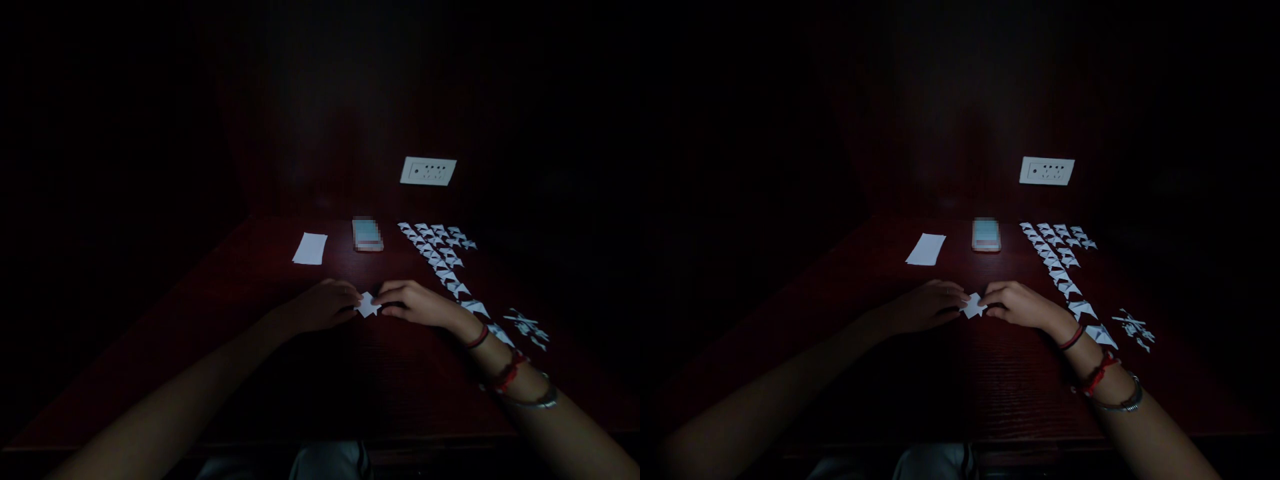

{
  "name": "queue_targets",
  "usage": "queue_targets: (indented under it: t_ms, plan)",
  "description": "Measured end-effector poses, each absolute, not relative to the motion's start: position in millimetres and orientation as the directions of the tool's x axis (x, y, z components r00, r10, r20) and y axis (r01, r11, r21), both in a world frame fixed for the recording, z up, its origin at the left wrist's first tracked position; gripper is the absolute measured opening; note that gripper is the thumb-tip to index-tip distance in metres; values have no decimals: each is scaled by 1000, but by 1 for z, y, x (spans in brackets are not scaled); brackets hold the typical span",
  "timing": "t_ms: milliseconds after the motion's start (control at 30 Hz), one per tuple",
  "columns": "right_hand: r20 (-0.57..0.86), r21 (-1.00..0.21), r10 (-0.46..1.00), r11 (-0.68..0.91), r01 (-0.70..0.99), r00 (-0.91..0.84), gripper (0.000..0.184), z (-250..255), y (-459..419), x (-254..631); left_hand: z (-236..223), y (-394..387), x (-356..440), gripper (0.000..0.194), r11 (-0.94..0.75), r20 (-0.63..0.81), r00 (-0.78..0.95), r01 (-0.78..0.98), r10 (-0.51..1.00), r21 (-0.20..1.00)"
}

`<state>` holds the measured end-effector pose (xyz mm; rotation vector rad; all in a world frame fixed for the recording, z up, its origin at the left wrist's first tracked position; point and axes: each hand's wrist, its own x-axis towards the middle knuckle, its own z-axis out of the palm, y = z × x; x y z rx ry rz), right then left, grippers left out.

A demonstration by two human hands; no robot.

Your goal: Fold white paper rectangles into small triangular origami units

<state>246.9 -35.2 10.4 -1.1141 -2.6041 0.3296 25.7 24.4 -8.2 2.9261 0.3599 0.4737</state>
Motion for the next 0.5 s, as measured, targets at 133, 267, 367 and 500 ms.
queue_targets:
  t_ms: [133,267,367,500]
  plan:
    - [193,-329,746,661,675,-637,26,7,-32,251,-9,26,24,21,-949,302,901,280,312,145]
    - [203,-346,744,663,664,-636,22,6,-30,251,-11,29,23,25,-943,297,896,305,331,131]
    - [198,-363,732,673,645,-652,21,8,-32,248,-11,28,23,28,-942,296,895,322,334,90]
    - [196,-334,712,695,637,-674,20,10,-34,242,-6,21,25,33,-946,287,903,320,319,45]
